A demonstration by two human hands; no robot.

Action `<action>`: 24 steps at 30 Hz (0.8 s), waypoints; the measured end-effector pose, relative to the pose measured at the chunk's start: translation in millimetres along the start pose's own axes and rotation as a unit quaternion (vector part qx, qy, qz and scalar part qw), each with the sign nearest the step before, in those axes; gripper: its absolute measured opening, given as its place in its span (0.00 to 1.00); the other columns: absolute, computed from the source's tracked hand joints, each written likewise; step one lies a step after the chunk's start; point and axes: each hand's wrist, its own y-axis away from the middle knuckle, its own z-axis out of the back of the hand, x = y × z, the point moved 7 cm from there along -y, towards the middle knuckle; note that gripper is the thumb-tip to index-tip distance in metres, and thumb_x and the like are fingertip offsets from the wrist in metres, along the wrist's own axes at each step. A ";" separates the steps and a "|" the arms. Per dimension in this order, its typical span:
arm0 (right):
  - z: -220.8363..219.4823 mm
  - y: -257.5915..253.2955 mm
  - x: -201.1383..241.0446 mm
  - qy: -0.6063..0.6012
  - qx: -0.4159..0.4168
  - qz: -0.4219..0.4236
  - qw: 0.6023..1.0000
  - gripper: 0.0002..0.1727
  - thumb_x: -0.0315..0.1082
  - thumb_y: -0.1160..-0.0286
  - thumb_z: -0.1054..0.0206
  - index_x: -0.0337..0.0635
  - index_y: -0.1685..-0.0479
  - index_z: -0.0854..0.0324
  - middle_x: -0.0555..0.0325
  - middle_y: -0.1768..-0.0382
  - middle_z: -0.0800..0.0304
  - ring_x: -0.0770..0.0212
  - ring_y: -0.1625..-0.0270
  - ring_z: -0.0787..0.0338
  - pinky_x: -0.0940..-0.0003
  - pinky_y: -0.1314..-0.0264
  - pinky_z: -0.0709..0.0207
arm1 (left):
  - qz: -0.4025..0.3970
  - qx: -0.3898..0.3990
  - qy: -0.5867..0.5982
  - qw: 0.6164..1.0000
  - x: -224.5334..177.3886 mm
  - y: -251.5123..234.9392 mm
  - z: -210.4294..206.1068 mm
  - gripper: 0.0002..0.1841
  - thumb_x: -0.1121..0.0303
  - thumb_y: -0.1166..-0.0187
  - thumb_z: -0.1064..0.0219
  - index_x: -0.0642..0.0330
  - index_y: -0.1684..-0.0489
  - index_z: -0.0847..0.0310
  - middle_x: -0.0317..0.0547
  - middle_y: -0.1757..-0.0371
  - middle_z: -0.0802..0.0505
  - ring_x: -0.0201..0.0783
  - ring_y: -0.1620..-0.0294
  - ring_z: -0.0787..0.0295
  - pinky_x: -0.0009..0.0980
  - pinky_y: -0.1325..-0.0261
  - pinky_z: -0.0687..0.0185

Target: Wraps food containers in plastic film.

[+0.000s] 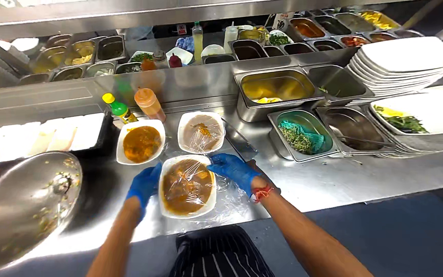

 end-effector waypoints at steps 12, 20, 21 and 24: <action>-4.6 -21.1 -17.1 -0.119 -0.050 0.004 0.992 0.10 0.38 0.15 0.33 0.40 0.51 0.15 0.55 0.55 0.12 0.65 0.50 0.14 0.64 0.43 0.21 | -0.019 -0.013 -0.064 0.998 6.6 -24.6 -11.1 0.21 0.56 0.07 0.46 0.67 0.39 0.18 0.61 0.48 0.09 0.50 0.47 0.10 0.51 0.41 0.14; -8.8 -22.3 -13.5 -0.096 -0.037 -0.035 0.994 0.12 0.39 0.14 0.35 0.40 0.50 0.14 0.54 0.50 0.11 0.64 0.46 0.15 0.63 0.38 0.23 | 0.085 0.046 -0.030 0.995 27.3 -10.1 -11.2 0.22 0.55 0.06 0.49 0.66 0.33 0.22 0.56 0.52 0.09 0.46 0.57 0.10 0.45 0.53 0.12; -8.9 -23.2 -11.2 -0.081 -0.037 -0.038 0.995 0.12 0.40 0.15 0.34 0.40 0.50 0.13 0.53 0.49 0.11 0.64 0.45 0.15 0.63 0.37 0.23 | 0.089 0.060 -0.074 0.991 21.6 -5.7 -7.1 0.22 0.55 0.06 0.50 0.66 0.33 0.22 0.56 0.49 0.08 0.46 0.54 0.07 0.44 0.51 0.10; -9.8 -26.8 -6.0 -0.036 -0.034 -0.042 0.998 0.14 0.42 0.15 0.34 0.39 0.49 0.12 0.51 0.47 0.10 0.62 0.43 0.14 0.60 0.34 0.24 | 0.033 0.035 -0.383 0.923 -24.1 19.1 16.9 0.26 0.53 0.09 0.48 0.67 0.35 0.17 0.61 0.40 0.08 0.53 0.38 0.09 0.53 0.36 0.15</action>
